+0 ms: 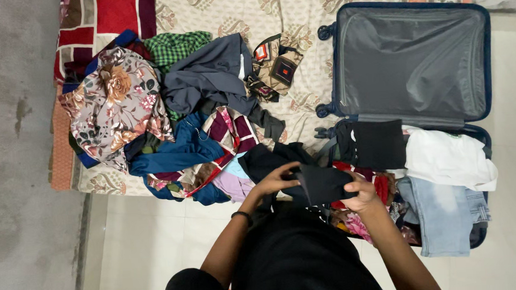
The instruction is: The person picks up several garments from a pile on a bed, folds each one by hand, and places them into an open suitcase.
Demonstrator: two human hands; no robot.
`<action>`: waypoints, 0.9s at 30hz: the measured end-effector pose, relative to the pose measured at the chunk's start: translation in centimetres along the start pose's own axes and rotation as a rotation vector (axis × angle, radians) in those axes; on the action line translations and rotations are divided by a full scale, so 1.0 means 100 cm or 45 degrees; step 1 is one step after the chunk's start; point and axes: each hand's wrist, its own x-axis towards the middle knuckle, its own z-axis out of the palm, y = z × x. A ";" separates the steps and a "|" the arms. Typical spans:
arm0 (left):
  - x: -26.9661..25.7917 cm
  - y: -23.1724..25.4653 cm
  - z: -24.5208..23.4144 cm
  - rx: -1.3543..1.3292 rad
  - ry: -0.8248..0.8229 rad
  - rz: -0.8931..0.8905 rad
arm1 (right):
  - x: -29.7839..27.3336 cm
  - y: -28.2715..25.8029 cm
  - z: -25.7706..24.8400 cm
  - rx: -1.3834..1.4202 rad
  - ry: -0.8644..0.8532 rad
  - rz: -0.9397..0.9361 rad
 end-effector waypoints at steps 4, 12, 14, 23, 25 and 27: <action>0.009 0.012 0.018 0.240 -0.071 0.386 | -0.009 -0.012 -0.008 0.015 0.163 -0.120; -0.072 0.120 -0.026 0.952 0.553 0.058 | -0.033 -0.064 -0.019 -0.949 0.377 -0.394; -0.092 0.140 -0.031 0.974 0.449 0.377 | -0.034 -0.071 -0.004 -1.065 0.403 -0.403; -0.151 0.189 0.010 0.310 0.625 0.806 | 0.002 -0.070 0.037 -1.625 0.198 -0.053; -0.153 0.186 0.015 0.115 0.553 0.725 | 0.012 -0.054 0.044 -2.004 -0.062 -0.073; -0.158 0.182 0.013 -0.078 0.469 0.634 | 0.020 -0.033 0.054 -2.196 0.068 0.067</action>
